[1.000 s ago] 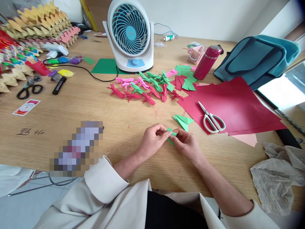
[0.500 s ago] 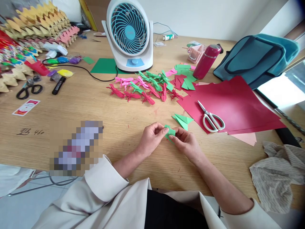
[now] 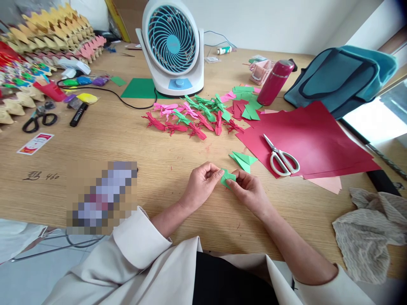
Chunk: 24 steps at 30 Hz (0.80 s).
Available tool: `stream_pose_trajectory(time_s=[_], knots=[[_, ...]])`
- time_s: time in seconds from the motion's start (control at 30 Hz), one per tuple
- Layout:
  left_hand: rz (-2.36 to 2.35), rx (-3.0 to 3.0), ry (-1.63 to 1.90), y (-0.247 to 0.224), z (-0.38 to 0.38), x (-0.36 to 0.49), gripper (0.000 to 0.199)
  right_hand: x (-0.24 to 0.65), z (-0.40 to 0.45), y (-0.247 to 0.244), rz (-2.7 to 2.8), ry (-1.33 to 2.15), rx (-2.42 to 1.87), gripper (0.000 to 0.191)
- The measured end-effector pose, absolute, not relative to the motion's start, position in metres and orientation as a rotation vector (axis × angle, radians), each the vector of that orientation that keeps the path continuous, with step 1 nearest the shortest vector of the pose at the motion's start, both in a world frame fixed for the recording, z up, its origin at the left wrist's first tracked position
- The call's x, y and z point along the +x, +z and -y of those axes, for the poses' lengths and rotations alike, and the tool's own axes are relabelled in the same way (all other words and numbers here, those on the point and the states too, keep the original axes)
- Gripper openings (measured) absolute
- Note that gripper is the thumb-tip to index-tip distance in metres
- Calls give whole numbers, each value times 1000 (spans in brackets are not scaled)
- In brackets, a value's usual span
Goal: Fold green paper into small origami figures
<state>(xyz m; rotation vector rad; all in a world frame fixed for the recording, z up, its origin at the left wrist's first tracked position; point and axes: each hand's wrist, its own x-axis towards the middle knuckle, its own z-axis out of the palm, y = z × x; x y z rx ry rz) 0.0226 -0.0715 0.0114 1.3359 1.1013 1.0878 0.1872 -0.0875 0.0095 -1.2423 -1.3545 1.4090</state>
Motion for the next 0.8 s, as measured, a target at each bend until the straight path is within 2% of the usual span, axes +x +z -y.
stream_pose_trajectory(time_s=[0.33,0.6,0.7,0.8], knots=[[-1106,1605,985,10,70,20,11,196,91,20,1651,1188,-1414,18],[-1076,1850,718,19,71,10,4,213,91,24,1932,1238,-1417,18],[-1104,2077,614,20,71,9,8,216,92,22,2064,1030,-1410,8],[-1133,2227,519,20,71,10,8,217,93,22,2064,716,-1418,13]])
